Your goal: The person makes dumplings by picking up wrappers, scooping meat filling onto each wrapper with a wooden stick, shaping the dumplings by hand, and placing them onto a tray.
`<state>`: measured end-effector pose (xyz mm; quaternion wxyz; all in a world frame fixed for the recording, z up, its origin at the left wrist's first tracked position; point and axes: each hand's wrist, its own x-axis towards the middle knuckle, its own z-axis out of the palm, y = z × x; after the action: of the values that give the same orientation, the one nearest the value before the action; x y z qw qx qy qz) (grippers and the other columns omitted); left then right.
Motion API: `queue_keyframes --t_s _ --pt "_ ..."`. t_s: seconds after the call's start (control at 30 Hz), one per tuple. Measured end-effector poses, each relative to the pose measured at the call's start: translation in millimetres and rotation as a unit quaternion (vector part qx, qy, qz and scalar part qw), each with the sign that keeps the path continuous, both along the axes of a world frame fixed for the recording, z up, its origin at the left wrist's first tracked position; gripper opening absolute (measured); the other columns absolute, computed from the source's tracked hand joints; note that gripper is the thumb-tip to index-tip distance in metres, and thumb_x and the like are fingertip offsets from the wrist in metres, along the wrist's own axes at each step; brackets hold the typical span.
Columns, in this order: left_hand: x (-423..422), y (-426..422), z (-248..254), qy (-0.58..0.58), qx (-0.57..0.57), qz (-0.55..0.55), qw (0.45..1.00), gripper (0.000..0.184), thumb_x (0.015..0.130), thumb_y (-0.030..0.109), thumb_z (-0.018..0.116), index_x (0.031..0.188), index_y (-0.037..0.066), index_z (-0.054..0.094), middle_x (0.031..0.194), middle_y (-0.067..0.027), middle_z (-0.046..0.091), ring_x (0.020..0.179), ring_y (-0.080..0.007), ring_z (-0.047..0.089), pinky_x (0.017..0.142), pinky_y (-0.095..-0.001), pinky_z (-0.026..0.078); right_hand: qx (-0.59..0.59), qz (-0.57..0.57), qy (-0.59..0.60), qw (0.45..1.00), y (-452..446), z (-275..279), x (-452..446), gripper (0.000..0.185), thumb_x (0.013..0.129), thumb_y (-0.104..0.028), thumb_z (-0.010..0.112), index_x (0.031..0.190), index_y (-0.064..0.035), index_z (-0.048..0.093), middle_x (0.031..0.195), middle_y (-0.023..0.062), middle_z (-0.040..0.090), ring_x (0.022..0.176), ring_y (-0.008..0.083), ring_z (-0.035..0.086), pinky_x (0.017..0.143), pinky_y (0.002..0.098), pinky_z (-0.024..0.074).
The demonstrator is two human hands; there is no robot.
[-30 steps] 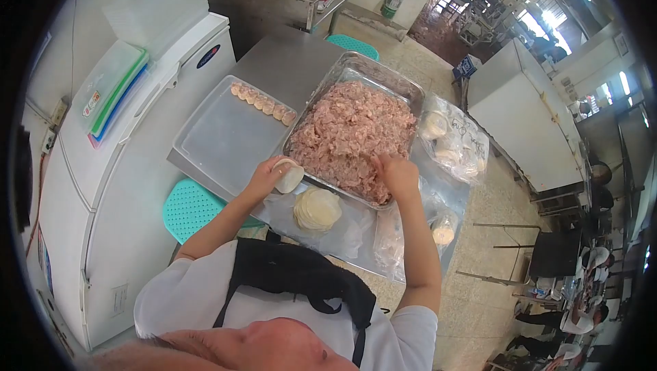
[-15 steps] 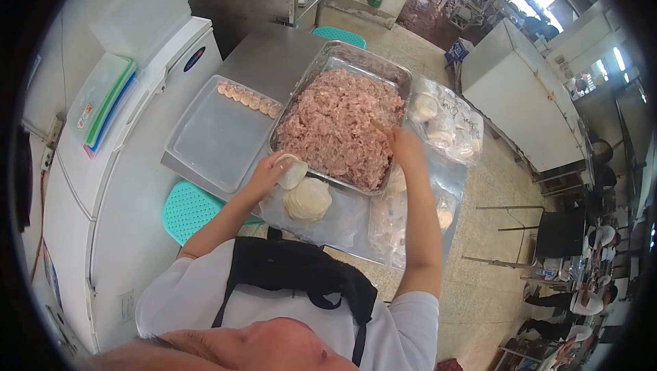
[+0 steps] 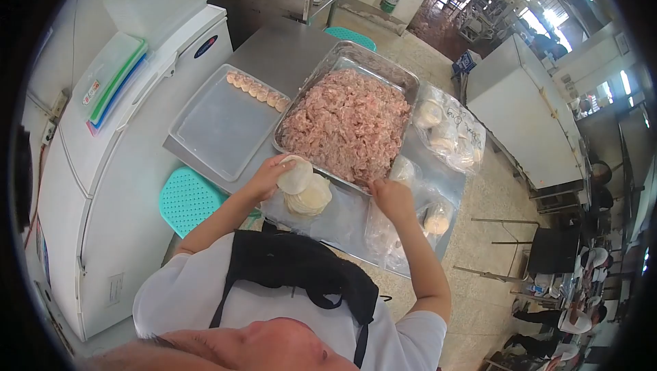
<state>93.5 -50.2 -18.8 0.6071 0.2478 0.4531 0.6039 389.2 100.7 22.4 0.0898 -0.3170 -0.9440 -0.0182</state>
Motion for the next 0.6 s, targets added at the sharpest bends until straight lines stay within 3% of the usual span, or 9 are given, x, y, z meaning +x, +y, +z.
queue_keyframes --t_s 0.2,0.27,0.3,0.37,0.4,0.47,0.5,0.57,0.6 --pt "2 4 -2 -0.103 -0.006 0.087 0.991 0.028 0.098 0.014 0.054 0.122 0.001 0.057 0.112 -0.0086 0.065 0.104 -0.0194 0.064 0.091 -0.0350 0.053 -0.048 -0.043 -0.024 0.998 -18 -3 -15 0.031 0.096 -0.033 0.054 0.078 -0.0097 0.063 0.071 0.0125 0.066 0.066 0.0331 0.065 0.058 0.0446 0.0498" --pt "1 8 0 -0.119 0.014 0.158 0.980 0.029 0.099 0.013 0.051 0.124 0.000 0.054 0.113 -0.0101 0.064 0.107 -0.0225 0.063 0.092 -0.0370 0.053 -0.152 -0.058 0.041 0.986 -12 -12 -17 0.030 0.097 -0.034 0.054 0.087 -0.0091 0.067 0.070 0.0131 0.066 0.066 0.0284 0.066 0.059 0.0418 0.0490" --pt "1 10 3 -0.120 0.015 0.163 0.979 0.029 0.099 0.013 0.051 0.124 0.000 0.054 0.113 -0.0101 0.064 0.107 -0.0225 0.063 0.092 -0.0370 0.053 -0.152 -0.053 0.039 0.986 -9 -17 -20 0.030 0.097 -0.034 0.054 0.087 -0.0091 0.067 0.070 0.0131 0.066 0.066 0.0284 0.066 0.059 0.0418 0.0490" --pt "6 19 11 -0.188 0.038 0.168 0.967 0.031 0.101 0.018 0.047 0.126 0.000 0.052 0.116 -0.0125 0.062 0.109 -0.0253 0.062 0.095 -0.0410 0.051 -0.244 -0.095 0.187 0.947 -5 -25 -31 0.028 0.097 -0.032 0.054 0.100 -0.0080 0.070 0.069 0.0115 0.065 0.068 0.0233 0.066 0.064 0.0374 0.0488" --pt "10 29 13 -0.189 0.039 0.172 0.966 0.031 0.101 0.018 0.047 0.126 0.000 0.052 0.116 -0.0125 0.062 0.109 -0.0253 0.062 0.095 -0.0410 0.051 -0.245 -0.092 0.186 0.947 -4 -19 -38 0.028 0.097 -0.032 0.054 0.100 -0.0080 0.070 0.069 0.0115 0.065 0.068 0.0233 0.066 0.064 0.0374 0.0488" --pt "23 54 18 -0.332 0.046 0.109 0.936 0.039 0.103 0.030 0.042 0.126 0.000 0.052 0.117 -0.0137 0.062 0.111 -0.0278 0.061 0.098 -0.0448 0.048 -0.349 -0.111 0.281 0.887 1 -8 -52 0.028 0.097 -0.027 0.056 0.112 -0.0063 0.068 0.078 0.0101 0.066 0.075 0.0197 0.064 0.069 0.0345 0.0487" --pt "27 68 25 -0.333 0.048 0.109 0.935 0.039 0.103 0.030 0.042 0.126 0.000 0.052 0.117 -0.0137 0.062 0.111 -0.0278 0.061 0.098 -0.0448 0.048 -0.347 -0.110 0.280 0.888 -1 -7 -60 0.028 0.097 -0.027 0.056 0.112 -0.0063 0.068 0.078 0.0101 0.066 0.075 0.0197 0.064 0.069 0.0345 0.0487" --pt "28 90 40 -0.365 0.104 0.084 0.921 0.053 0.104 0.040 0.030 0.131 -0.002 0.047 0.127 -0.0169 0.056 0.120 -0.0299 0.055 0.104 -0.0467 0.042 -0.261 -0.015 0.355 0.897 -6 -7 -74 0.027 0.095 -0.025 0.059 0.108 -0.0035 0.068 0.087 0.0167 0.065 0.079 0.0325 0.064 0.070 0.0396 0.0487" --pt "24 92 53 -0.366 0.104 0.081 0.921 0.053 0.104 0.040 0.030 0.131 -0.002 0.047 0.127 -0.0169 0.056 0.120 -0.0299 0.055 0.104 -0.0467 0.042 -0.260 -0.018 0.356 0.898 -7 -3 -72 0.027 0.095 -0.025 0.059 0.108 -0.0035 0.068 0.087 0.0167 0.065 0.079 0.0325 0.064 0.070 0.0396 0.0487"
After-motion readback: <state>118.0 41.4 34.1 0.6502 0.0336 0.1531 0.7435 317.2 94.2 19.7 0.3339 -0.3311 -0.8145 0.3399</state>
